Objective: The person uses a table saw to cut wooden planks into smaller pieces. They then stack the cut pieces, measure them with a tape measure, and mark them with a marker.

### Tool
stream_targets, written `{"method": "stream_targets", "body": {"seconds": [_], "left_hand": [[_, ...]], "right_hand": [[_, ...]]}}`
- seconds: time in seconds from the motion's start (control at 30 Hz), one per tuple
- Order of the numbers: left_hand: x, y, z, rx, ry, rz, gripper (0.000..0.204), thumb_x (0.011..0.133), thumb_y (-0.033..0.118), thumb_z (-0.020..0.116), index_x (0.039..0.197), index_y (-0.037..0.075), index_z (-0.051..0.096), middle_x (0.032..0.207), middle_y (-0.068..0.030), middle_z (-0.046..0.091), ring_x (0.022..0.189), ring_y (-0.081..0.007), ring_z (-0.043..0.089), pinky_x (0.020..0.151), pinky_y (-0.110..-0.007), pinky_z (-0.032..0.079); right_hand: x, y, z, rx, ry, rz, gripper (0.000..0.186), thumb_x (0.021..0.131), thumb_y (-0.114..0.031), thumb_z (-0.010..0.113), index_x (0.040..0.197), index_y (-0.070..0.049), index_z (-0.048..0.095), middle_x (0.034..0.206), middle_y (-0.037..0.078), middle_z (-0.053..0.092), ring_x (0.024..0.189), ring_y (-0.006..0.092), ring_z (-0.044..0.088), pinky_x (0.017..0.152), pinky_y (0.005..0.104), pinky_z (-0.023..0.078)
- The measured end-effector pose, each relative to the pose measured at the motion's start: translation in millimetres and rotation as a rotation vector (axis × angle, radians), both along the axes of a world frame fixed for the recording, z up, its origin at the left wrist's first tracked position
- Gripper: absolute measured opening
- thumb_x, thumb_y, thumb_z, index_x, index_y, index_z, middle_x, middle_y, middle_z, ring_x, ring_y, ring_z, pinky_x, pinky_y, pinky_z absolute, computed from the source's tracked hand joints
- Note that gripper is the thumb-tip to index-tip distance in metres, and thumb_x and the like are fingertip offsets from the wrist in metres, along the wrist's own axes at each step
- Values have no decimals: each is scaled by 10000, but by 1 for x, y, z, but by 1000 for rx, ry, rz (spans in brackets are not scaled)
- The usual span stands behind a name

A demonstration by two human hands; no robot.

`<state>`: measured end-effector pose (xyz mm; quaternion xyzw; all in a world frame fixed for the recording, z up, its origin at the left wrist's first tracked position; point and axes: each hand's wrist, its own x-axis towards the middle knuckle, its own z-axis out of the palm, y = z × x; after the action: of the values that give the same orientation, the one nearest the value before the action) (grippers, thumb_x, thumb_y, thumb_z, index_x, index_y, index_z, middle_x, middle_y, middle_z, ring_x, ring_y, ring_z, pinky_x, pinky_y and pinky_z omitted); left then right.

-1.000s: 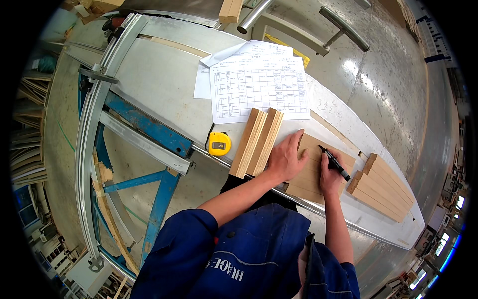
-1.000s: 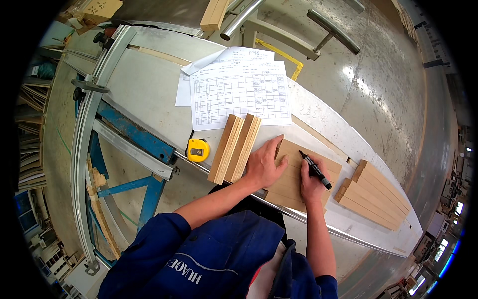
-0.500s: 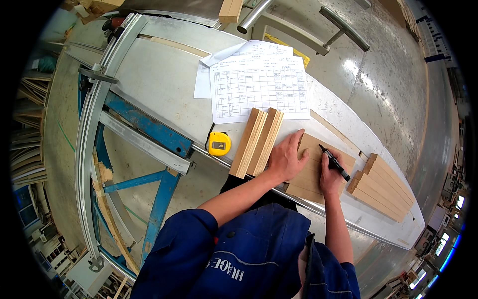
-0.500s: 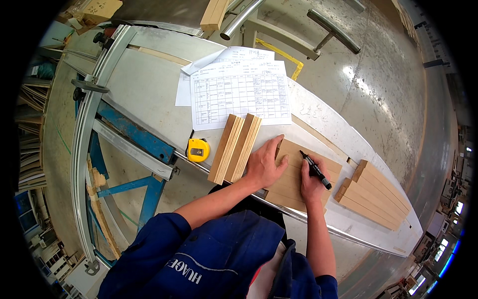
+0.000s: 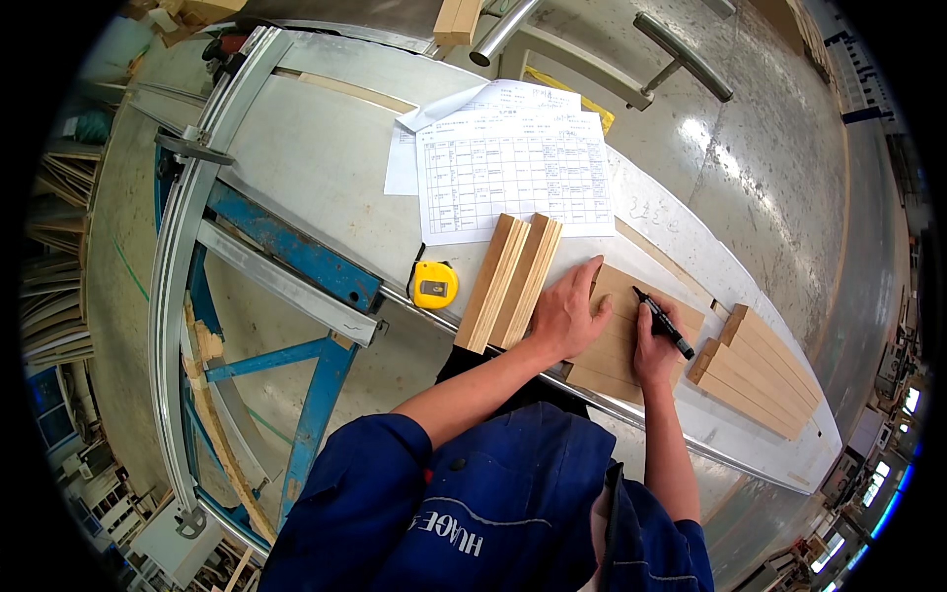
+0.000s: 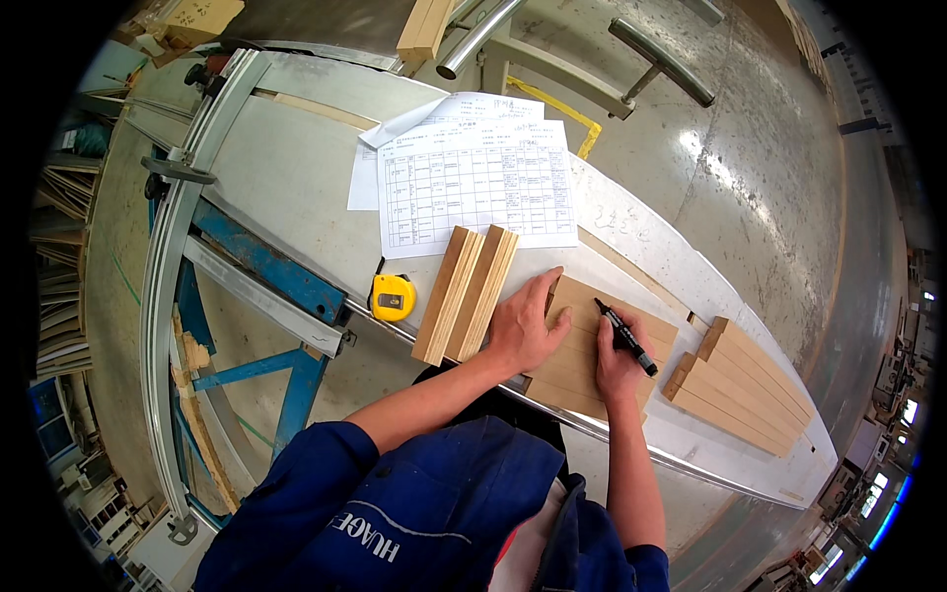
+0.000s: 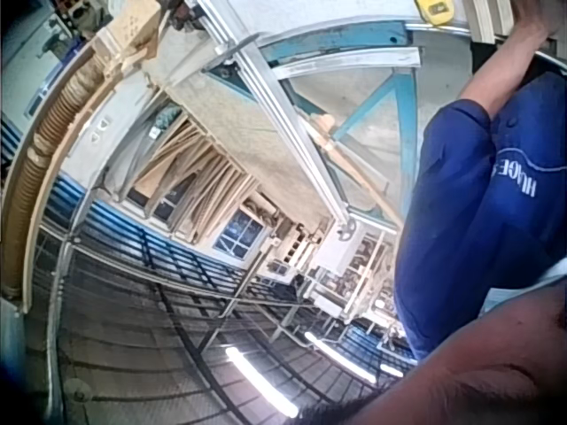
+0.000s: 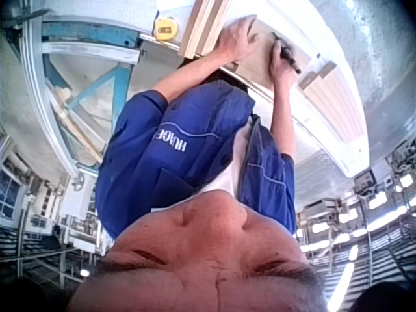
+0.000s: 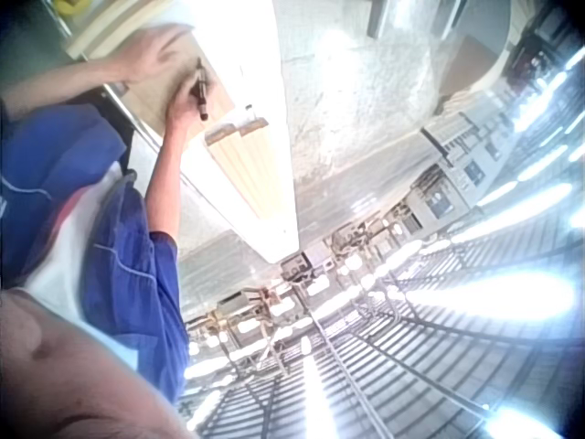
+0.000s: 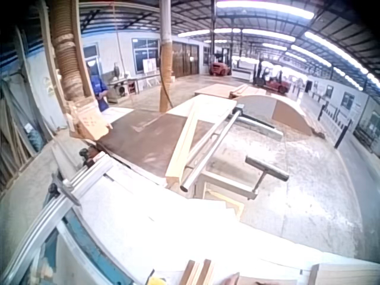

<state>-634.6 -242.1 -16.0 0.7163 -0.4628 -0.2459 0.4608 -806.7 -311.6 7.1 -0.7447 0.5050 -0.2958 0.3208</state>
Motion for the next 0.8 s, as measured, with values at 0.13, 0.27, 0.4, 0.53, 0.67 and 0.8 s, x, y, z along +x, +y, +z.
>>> {"method": "stream_targets", "body": {"seconds": [0.13, 0.27, 0.4, 0.53, 0.67, 0.8], "left_hand": [[0, 0, -1, 1, -1, -1, 610, 919, 230, 713, 1451, 18, 502, 1272, -236, 666, 1086, -424, 686, 891, -481, 573], [0, 0, -2, 0, 5, -1, 612, 920, 233, 711, 1452, 18, 500, 1275, -236, 665, 1087, -424, 686, 891, -483, 573], [0, 0, -1, 11, 13, -5, 612, 921, 233, 709, 1453, 16, 497, 1274, -236, 664, 1086, -423, 685, 893, -482, 572], [0, 0, -3, -4, 22, -2, 614, 922, 237, 706, 1453, 14, 494, 1272, -236, 664, 1088, -420, 683, 900, -478, 569], [0, 1, -2, 2, 18, -2, 614, 921, 237, 706, 1453, 14, 493, 1269, -235, 664, 1089, -420, 682, 902, -477, 567], [1, 2, -1, 16, 23, -4, 621, 916, 234, 710, 1454, 16, 491, 1277, -241, 660, 1100, -427, 677, 914, -483, 563]], "right_hand": [[0, 0, -1, 3, -8, -3, 181, 976, -117, 738, 1099, 11, 702, 863, 59, 721, 759, 100, 612, 730, 272, 512], [1, 1, 2, 10, 11, -9, 180, 978, -118, 734, 1097, 13, 701, 865, 60, 723, 763, 102, 615, 733, 276, 514], [1, 0, 0, -3, 11, -5, 178, 979, -118, 732, 1095, 13, 701, 864, 63, 725, 763, 104, 616, 729, 279, 515], [-2, -1, -4, 11, -1, -8, 177, 978, -119, 732, 1092, 12, 700, 864, 65, 725, 761, 106, 618, 729, 281, 516], [-2, 0, -6, 19, -16, -10, 177, 976, -121, 735, 1091, 10, 701, 855, 68, 722, 753, 110, 618, 726, 284, 517], [-4, 0, -6, -7, 1, -6, 179, 972, -128, 741, 1087, 4, 706, 845, 72, 722, 743, 115, 621, 717, 288, 517]]}}
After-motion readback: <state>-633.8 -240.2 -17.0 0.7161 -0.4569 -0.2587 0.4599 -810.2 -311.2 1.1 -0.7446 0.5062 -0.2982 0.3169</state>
